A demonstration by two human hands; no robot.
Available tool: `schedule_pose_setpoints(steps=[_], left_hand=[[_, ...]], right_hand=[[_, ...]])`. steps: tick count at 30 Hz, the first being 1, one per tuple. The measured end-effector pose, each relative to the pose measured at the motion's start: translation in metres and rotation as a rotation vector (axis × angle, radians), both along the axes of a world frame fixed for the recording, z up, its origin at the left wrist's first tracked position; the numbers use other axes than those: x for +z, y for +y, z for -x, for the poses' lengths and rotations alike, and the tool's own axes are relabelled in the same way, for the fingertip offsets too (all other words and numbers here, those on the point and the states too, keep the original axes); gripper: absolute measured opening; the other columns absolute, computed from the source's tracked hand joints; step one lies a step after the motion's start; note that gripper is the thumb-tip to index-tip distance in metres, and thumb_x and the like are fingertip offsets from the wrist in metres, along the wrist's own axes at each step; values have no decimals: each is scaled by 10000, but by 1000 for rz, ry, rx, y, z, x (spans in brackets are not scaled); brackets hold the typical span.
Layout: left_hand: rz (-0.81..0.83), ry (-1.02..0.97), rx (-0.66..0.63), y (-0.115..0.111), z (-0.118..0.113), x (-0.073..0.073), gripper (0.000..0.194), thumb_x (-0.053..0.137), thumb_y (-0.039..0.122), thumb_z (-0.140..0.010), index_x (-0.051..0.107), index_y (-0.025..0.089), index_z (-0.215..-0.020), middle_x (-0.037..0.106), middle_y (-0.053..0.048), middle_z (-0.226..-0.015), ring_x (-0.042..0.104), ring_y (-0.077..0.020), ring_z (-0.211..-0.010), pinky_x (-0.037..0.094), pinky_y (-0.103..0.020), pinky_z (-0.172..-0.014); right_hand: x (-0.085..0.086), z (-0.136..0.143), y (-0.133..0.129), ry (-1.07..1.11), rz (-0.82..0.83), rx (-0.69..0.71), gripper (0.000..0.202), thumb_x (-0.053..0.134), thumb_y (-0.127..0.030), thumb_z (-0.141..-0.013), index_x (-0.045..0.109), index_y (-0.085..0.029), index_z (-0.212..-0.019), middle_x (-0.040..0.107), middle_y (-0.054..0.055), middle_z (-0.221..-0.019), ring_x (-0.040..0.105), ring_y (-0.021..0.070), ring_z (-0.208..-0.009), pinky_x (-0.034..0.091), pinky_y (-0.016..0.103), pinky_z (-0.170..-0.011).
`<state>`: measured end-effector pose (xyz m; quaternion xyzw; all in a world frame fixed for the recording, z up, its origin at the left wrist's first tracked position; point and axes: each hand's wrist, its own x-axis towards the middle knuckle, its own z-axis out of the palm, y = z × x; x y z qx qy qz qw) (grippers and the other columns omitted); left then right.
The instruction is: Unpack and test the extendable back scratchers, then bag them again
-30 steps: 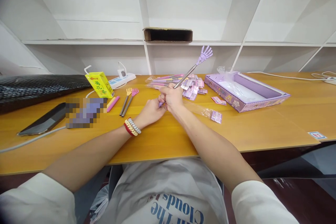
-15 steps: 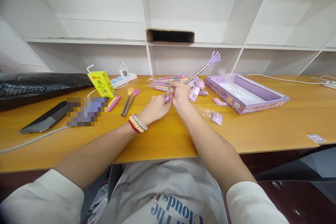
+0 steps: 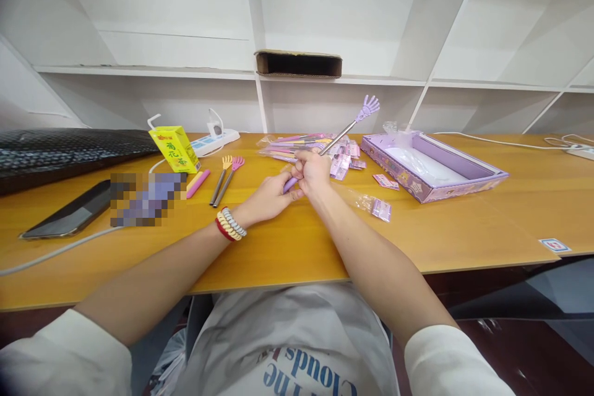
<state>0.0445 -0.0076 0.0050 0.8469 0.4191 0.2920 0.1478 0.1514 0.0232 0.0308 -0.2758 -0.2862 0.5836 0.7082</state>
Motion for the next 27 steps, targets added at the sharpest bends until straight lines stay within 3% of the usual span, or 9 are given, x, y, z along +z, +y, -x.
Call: schedule_pose_setpoints(steps=[9,14,18,23,27], left_hand=[[-60,55,176,-4,-3,-5,382,420,468,-863,464,155,-1077,609,-122,-944,595,-261,-852,407,-309,-661],[2,96,283,-4,-4,-5,529,376,653,-797,524,167,-947,615,-113,-841,600,-263,-754,366,-298,-568],[66,100,274,-6,-6,0,591,318,739,-753,540,191,-783,599,-78,-723,594,-244,-705,348,-295,-566],[17,92,224,-8,-6,7,575,312,712,-778,530,185,-850,599,-66,-774,584,-222,-705,340,-287,-561],[-71,87,195,-13,-5,15,511,333,650,-816,532,182,-877,612,-72,-834,586,-213,-729,346,-285,-586]], right_hand=[[5,9,-1,5,59,-54,419,531,-30,-544,161,-219,-603,171,-146,-373,158,14,-273,153,163,-267],[11,-2,3,10,55,-111,386,517,-26,-554,185,-217,-598,192,-140,-373,189,21,-274,159,160,-266],[13,-13,7,3,44,-119,382,530,-34,-550,193,-210,-590,208,-136,-382,184,14,-281,151,154,-271],[17,-21,7,30,24,-106,362,524,-62,-562,191,-204,-572,178,-129,-370,153,19,-288,144,168,-278],[34,-37,6,23,-31,-110,380,534,-112,-605,167,-202,-563,123,-121,-375,121,24,-299,146,183,-290]])
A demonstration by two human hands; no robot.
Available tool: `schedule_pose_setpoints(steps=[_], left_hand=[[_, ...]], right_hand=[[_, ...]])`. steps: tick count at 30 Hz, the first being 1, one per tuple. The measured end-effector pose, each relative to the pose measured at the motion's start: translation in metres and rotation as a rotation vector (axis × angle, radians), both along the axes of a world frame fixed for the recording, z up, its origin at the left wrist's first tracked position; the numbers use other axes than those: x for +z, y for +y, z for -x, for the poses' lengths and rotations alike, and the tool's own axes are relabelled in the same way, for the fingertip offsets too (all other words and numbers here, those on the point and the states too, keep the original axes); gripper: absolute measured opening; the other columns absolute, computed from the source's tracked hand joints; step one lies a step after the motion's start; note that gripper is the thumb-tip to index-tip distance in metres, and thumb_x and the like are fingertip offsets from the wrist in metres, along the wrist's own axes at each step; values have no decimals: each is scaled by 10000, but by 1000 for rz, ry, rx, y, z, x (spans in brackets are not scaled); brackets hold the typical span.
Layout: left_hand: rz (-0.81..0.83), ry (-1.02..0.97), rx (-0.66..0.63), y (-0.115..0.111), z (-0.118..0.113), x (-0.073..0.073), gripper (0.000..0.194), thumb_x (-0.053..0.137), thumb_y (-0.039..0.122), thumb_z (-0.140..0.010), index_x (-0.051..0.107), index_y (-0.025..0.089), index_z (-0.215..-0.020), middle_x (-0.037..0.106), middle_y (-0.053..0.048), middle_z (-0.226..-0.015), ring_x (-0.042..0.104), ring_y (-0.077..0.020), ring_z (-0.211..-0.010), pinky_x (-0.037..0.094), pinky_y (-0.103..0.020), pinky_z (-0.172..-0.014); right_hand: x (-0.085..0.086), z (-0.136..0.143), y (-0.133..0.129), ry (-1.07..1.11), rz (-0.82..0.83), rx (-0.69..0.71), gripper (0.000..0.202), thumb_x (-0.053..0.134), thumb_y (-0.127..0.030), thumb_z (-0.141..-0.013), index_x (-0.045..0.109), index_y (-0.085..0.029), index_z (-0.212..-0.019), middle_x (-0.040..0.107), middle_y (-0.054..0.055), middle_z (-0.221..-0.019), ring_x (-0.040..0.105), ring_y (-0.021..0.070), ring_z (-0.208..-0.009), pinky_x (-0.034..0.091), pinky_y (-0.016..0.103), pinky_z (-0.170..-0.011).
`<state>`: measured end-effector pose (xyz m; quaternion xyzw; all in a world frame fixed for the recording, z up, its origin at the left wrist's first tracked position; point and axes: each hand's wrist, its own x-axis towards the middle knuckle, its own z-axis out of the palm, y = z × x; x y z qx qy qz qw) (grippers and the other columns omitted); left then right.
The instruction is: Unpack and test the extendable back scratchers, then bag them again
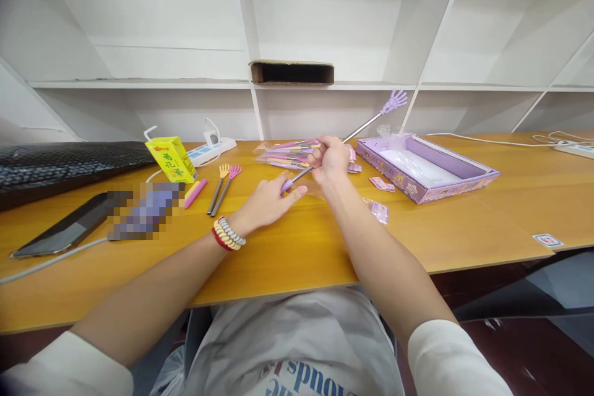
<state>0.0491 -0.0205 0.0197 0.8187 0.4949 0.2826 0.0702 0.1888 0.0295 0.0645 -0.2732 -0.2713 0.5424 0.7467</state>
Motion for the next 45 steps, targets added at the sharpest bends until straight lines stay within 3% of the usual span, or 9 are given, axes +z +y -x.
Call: schedule_pose_setpoints(steps=[6,14,18,23,28,31,35,38,45], left_hand=[[-73,29,-24,-3,3,10,382,270,470,-911,533,197,-869,614,-64,-784,577,-203,-692,332,-290,-580],[-74,111,-134,9,15,21,384,209,410,-932,529,203,-877,596,-49,-750,547,-183,-663,357,-291,-612],[-5,160,-141,22,39,26,391,279,446,-903,570,197,-827,604,-56,-744,554,-188,-667,383,-303,-660],[155,110,152,48,100,38,394,391,513,-819,632,202,-796,621,-23,-675,564,-185,-631,388,-283,-609],[204,69,480,62,144,33,418,459,539,-747,687,196,-817,536,-16,-456,572,-219,-612,411,-296,-624],[68,85,586,67,153,16,444,484,526,-729,670,174,-927,567,-41,-499,581,-245,-684,429,-321,-692],[-9,201,680,72,153,-4,437,467,493,-741,659,144,-922,643,-127,-735,580,-289,-788,432,-372,-735],[2,268,731,74,153,-12,447,434,472,-762,652,130,-950,638,-180,-893,566,-328,-859,433,-411,-735],[20,367,846,78,157,-24,427,423,435,-772,658,120,-940,641,-187,-912,585,-329,-873,458,-390,-683]], right_hand=[[26,-29,2,-71,-124,25,421,547,-275,-716,166,-207,-550,126,-100,-396,129,44,-309,157,217,-304],[19,-42,6,-133,-176,43,561,510,-564,-772,165,-199,-522,158,-84,-388,179,52,-320,217,218,-333],[23,-68,10,-90,-213,-56,582,437,-606,-803,149,-193,-511,132,-84,-391,150,52,-314,200,212,-329],[16,-103,14,-41,-195,-85,561,399,-570,-836,184,-186,-487,176,-76,-372,212,59,-311,265,209,-354],[-21,-82,11,-56,-69,97,515,445,-621,-778,365,-188,-512,484,-10,-471,499,122,-459,385,239,-431],[-40,-65,9,-105,-23,193,515,441,-669,-745,444,-186,-567,583,26,-586,538,142,-508,404,254,-443],[-56,-57,6,-181,-11,284,527,464,-706,-700,480,-191,-594,487,-13,-460,447,124,-404,357,241,-393],[-65,-53,4,-270,15,347,528,461,-697,-713,509,-184,-597,407,-38,-400,372,98,-358,303,217,-367],[-70,-37,-1,-413,70,418,500,470,-644,-752,553,-171,-612,401,-29,-402,364,86,-354,285,216,-362]])
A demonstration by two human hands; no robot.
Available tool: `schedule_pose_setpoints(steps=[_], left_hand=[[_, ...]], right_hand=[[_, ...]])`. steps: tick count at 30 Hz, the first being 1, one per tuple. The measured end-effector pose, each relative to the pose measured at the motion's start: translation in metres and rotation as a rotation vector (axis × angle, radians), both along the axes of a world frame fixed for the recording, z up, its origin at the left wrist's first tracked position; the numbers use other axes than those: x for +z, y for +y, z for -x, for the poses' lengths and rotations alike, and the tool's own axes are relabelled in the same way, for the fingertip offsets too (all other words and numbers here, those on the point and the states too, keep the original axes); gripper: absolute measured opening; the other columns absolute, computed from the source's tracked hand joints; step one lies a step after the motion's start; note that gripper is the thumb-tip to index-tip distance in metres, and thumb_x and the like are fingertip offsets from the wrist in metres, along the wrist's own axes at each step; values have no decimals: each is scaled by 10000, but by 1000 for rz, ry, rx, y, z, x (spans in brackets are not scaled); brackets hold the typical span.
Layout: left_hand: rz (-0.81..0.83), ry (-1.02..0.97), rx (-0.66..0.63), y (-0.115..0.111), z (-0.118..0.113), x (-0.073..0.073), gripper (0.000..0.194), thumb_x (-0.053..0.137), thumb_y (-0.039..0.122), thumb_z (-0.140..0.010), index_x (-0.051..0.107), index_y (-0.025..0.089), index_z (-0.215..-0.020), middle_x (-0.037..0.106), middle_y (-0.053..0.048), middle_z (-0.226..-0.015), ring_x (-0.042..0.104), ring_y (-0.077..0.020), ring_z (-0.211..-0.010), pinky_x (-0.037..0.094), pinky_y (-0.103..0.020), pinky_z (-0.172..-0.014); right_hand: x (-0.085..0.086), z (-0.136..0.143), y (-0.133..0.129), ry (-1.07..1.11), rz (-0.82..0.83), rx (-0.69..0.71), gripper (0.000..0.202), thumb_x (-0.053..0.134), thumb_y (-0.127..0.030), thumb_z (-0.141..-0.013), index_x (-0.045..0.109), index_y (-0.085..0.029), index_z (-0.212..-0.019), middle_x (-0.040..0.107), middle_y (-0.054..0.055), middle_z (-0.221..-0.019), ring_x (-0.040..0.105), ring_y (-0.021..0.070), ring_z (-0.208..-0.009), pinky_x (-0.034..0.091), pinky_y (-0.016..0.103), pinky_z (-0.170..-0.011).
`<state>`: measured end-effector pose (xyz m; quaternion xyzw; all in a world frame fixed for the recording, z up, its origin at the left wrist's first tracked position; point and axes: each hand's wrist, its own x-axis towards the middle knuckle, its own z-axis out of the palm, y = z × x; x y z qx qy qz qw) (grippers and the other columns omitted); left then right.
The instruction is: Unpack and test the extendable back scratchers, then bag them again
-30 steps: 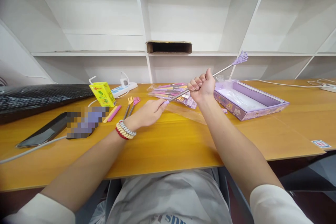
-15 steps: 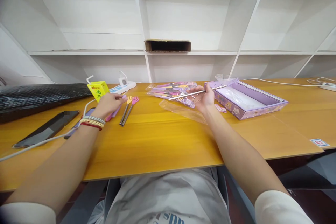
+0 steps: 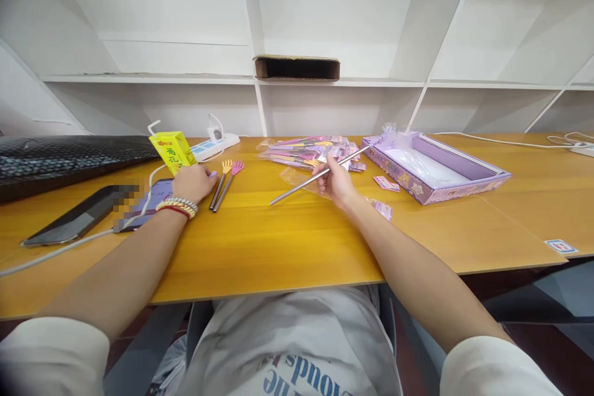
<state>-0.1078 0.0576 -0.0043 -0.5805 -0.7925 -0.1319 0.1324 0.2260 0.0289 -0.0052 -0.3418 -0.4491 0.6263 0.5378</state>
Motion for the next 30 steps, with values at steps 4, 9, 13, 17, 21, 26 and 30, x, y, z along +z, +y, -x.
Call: schedule_pose_setpoints(steps=[4,9,13,17,21,26,30], left_hand=[[7,-2,27,1,0,-1,421,439,428,-771,650,118,-962,643,-188,-943,593,-327,-886,462,-382,-679],[3,-9,15,1,1,-1,404,470,427,-759,649,131,-967,642,-185,-966,589,-332,-914,461,-386,-685],[4,-25,3,2,2,-1,377,491,403,-749,649,132,-958,639,-186,-967,584,-342,-917,458,-400,-684],[-164,-26,-87,-2,-8,8,342,460,349,-779,633,130,-977,620,-180,-1004,578,-324,-922,446,-409,-720],[-390,-54,-410,-22,-41,25,381,365,422,-864,612,158,-983,625,-123,-979,566,-259,-943,426,-375,-809],[-255,7,-1022,-63,-102,31,402,344,449,-893,574,165,-1060,632,-88,-997,568,-210,-948,417,-331,-833],[-142,67,-1096,-79,-132,17,369,354,395,-906,499,167,-1157,622,-94,-1019,584,-214,-903,432,-333,-779]], right_hand=[[2,6,-5,-19,-2,4,529,448,-671,-751,543,-174,-596,399,-27,-395,355,85,-345,272,221,-352],[1,8,-5,-65,-30,23,512,467,-660,-746,555,-171,-619,403,-37,-389,360,80,-333,275,218,-341],[-1,8,-4,-81,-44,50,416,532,-568,-753,558,-167,-646,425,-43,-388,375,79,-322,291,212,-324],[-3,10,-6,-129,-71,79,327,584,-484,-751,552,-166,-683,507,-31,-429,437,89,-334,335,210,-320],[-2,13,-11,-181,-89,121,334,637,-488,-715,538,-169,-732,590,-5,-505,520,113,-375,356,205,-315],[-2,16,-15,-177,-153,174,374,653,-515,-693,525,-181,-801,663,20,-663,579,123,-431,371,198,-318],[-4,18,-16,-175,-172,204,374,644,-518,-702,536,-180,-820,665,26,-688,597,133,-459,382,205,-333]])
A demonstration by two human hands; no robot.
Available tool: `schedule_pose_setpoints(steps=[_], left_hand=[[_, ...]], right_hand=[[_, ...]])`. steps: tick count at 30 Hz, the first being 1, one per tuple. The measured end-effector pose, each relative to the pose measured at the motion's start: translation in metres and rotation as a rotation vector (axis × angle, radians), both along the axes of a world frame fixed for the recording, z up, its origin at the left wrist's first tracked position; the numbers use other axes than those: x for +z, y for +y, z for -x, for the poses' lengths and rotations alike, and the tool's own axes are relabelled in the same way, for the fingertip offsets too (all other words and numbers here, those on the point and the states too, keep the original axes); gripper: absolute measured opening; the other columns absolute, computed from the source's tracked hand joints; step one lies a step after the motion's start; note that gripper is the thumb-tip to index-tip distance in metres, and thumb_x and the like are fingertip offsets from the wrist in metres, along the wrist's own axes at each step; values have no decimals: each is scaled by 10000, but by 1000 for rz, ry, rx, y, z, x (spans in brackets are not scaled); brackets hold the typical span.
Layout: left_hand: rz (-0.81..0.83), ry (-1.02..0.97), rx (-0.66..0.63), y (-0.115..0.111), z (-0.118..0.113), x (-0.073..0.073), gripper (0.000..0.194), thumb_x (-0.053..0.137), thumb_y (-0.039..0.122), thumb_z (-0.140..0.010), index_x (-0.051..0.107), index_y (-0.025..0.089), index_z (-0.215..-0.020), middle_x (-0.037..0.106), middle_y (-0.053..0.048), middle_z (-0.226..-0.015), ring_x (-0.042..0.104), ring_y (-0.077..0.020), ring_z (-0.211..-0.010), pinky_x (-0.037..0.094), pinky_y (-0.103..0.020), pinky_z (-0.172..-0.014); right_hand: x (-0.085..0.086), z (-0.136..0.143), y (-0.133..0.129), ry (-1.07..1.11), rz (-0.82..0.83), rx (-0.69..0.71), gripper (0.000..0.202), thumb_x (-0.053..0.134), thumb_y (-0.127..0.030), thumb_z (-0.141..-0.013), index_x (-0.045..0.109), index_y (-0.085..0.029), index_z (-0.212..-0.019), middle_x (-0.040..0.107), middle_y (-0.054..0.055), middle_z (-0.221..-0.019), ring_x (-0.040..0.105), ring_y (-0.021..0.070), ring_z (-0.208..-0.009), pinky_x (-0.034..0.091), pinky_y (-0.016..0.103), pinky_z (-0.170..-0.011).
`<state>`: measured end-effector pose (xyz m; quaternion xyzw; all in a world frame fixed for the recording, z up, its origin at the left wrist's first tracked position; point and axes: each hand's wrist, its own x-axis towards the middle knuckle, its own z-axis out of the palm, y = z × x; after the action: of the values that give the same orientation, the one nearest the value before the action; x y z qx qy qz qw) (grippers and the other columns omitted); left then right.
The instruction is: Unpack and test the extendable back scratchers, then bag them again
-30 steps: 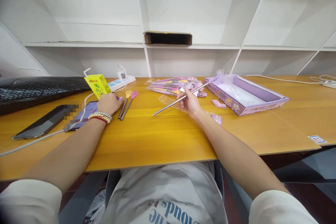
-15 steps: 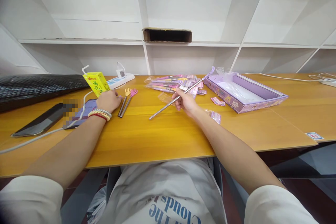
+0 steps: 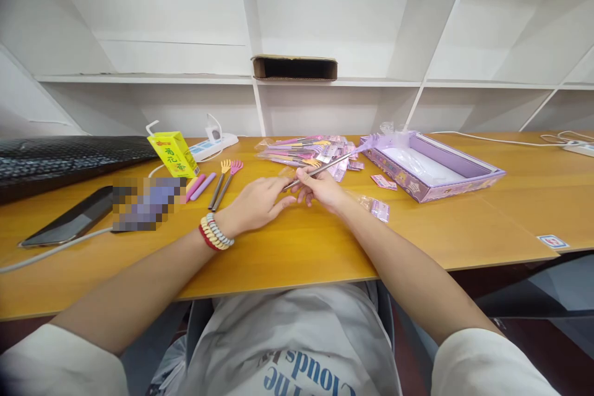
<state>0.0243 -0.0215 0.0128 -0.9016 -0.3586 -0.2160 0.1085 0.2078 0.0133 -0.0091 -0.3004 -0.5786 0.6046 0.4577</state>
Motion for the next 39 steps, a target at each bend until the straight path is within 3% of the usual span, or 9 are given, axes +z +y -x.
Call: schedule_pose_setpoints(steps=[5,9,13,19,24,29,35,39], left_hand=[[16,-5,200,11,7,-8,277,339,190,-894,496,185,-1123,621,-84,-983,600,-207,-857,439,-313,-712],[-18,-47,333,29,31,-5,243,344,175,-879,533,166,-1031,623,-95,-957,591,-227,-875,430,-331,-727],[35,-101,317,39,48,-3,241,352,239,-884,540,175,-1020,629,-86,-978,580,-222,-892,423,-330,-740],[20,-55,400,36,50,0,381,337,470,-884,584,189,-953,640,-80,-955,582,-227,-892,412,-323,-730],[68,-7,427,35,53,5,395,314,462,-893,608,201,-913,662,-66,-914,599,-227,-865,398,-307,-677],[116,24,390,36,54,5,447,286,526,-883,596,217,-971,681,-49,-903,614,-225,-806,379,-298,-632],[-41,77,456,32,43,14,581,287,664,-811,623,190,-800,673,-79,-756,613,-247,-730,337,-305,-576],[-117,45,543,37,50,23,585,228,593,-858,646,194,-769,677,-89,-755,613,-236,-742,318,-304,-573]], right_hand=[[2,-1,3,88,108,-7,430,545,-598,-743,563,-190,-879,635,7,-631,546,107,-427,363,207,-353],[6,-11,11,275,149,-188,439,513,-629,-742,555,-207,-853,551,-38,-544,451,73,-379,325,196,-355],[7,-24,22,321,98,-383,395,586,-581,-703,517,-213,-831,526,-53,-558,419,63,-367,305,195,-345],[1,-32,25,-75,-203,-577,381,695,-411,-637,494,-235,-909,532,-70,-576,441,80,-385,315,193,-347],[3,-35,17,-204,-425,-519,346,707,-435,-620,487,-206,-757,563,-27,-700,495,85,-554,390,191,-438],[10,-36,16,-138,-361,-546,332,674,-460,-654,456,-213,-684,491,-58,-502,423,86,-424,338,213,-404],[14,-41,32,-350,-386,-930,254,627,-333,-649,471,-178,-521,422,-59,-459,368,72,-446,288,210,-437],[21,-54,41,-398,-384,-1076,180,561,-267,-643,504,-167,-505,394,-59,-448,351,78,-456,268,219,-438]])
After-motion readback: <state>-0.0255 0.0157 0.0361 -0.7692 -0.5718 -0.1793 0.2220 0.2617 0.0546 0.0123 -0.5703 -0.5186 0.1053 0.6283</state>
